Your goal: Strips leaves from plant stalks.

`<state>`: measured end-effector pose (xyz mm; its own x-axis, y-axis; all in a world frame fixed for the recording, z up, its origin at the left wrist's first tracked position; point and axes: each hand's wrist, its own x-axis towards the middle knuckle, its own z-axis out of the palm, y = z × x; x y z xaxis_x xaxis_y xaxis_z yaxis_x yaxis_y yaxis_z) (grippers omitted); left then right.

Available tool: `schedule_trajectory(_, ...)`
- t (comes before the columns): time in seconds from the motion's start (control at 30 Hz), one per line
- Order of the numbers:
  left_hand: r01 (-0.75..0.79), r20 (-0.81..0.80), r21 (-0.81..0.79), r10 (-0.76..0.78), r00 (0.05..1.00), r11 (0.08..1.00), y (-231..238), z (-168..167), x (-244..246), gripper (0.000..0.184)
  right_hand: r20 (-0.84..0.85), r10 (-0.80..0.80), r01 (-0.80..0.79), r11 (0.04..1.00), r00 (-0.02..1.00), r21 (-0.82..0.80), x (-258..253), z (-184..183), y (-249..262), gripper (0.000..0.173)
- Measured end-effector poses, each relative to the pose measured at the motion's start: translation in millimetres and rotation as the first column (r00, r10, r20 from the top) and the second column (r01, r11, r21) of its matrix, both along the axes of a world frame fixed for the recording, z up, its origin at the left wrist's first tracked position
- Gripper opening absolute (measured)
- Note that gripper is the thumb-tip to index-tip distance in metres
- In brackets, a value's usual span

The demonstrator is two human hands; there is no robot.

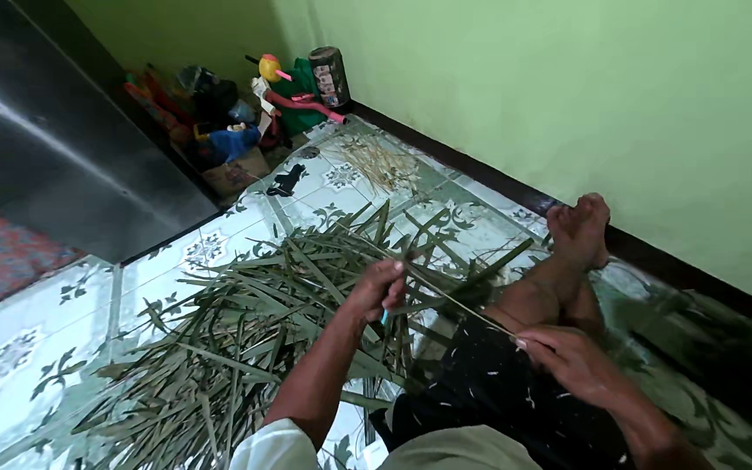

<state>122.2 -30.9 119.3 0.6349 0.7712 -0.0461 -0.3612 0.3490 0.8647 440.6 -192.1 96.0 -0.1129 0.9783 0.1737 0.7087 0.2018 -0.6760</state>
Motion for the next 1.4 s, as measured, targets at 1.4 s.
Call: schedule_trajectory(1.4,-0.607,-0.224,0.117,0.617,0.755,0.786,84,9,-172,0.05,-0.063,-0.325,0.286,0.897,0.944,-0.337,104,-20,-78,0.037)
